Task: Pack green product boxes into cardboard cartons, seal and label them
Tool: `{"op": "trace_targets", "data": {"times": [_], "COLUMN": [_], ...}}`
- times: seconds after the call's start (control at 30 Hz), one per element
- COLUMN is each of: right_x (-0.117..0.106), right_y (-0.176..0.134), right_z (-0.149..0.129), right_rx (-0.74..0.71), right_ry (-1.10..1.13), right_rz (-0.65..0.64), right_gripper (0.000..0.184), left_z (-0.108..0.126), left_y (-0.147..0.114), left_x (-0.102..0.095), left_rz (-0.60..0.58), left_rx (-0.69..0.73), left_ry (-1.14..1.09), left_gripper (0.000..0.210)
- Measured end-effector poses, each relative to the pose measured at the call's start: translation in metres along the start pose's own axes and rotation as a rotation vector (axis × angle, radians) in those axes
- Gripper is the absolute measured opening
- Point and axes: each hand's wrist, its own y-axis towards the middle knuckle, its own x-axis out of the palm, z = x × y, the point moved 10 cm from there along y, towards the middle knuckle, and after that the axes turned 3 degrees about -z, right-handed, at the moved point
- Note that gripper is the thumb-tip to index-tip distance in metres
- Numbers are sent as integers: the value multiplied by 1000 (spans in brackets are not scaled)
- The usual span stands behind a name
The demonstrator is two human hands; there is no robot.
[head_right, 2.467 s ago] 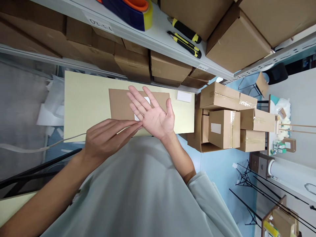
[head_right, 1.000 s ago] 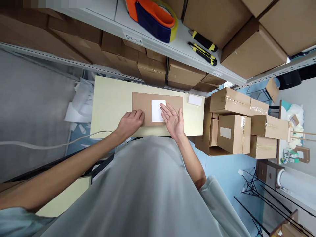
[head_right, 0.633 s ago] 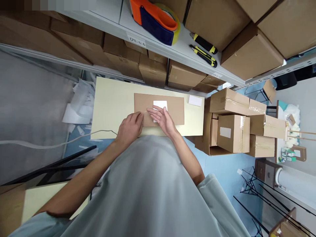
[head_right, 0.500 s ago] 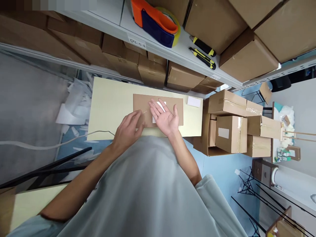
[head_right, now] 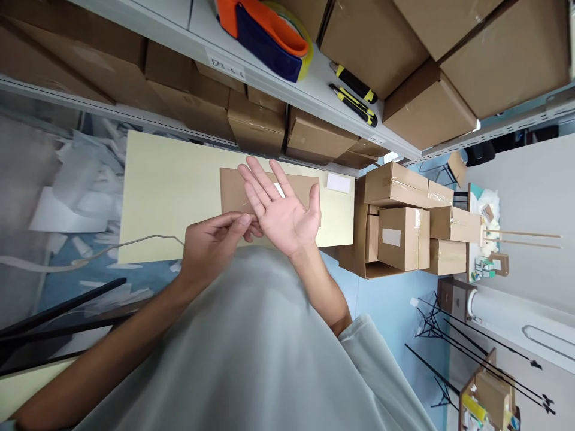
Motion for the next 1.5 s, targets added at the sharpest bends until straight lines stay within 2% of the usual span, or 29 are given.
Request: {"op": "trace_targets", "data": {"times": [0.17, 0.33, 0.43, 0.6, 0.73, 0.83, 0.93, 1.0, 1.07, 1.17, 1.23, 1.4, 1.5], "right_x": [-1, -8, -14, -2, 26, 56, 85, 98, 101, 95, 93, 98, 96], "right_y": [1, 5, 8, 22, 60, 103, 145, 174, 203, 233, 242, 249, 254], "right_z": [-3, -6, -12, -43, -83, -113, -136, -141, -139, -130, -126, -125, -126], "right_rx": [-23, -80, -121, -228, -345, -476, -661, -718, -669, -519, -475, -524, -482], "right_ry": [-76, -172, -262, -427, -616, -880, -1328, -1708, -2077, -2486, -2631, -2703, -2704], "right_rz": [-8, -52, -49, -103, -200, -289, -316, -284, -226, -139, -84, 102, 159], "right_gripper": [71, 78, 82, 84, 82, 76, 64, 57, 53, 47, 42, 44, 50], "left_z": [-1, -13, -17, -4, 38, 78, 112, 121, 122, 111, 96, 57, 42], "left_y": [5, 15, 26, 56, 108, 161, 212, 236, 248, 245, 236, 212, 200], "left_x": [2, 10, 20, 36, 42, 38, 10, -8, -20, -28, -29, -29, -35], "left_rz": [-3, -63, -130, -221, -178, -98, 150, 276, 338, 376, 385, 393, 404], "left_rx": [-76, -152, -143, -19, 198, 327, 387, 353, 323, 329, 334, 312, 303], "left_ry": [-51, -37, -62, -68, 106, 208, 235, 259, 271, 259, 249, 229, 220], "left_gripper": [29, 45, 52, 52, 40, 46, 61, 63, 62, 59, 58, 53, 52]}}
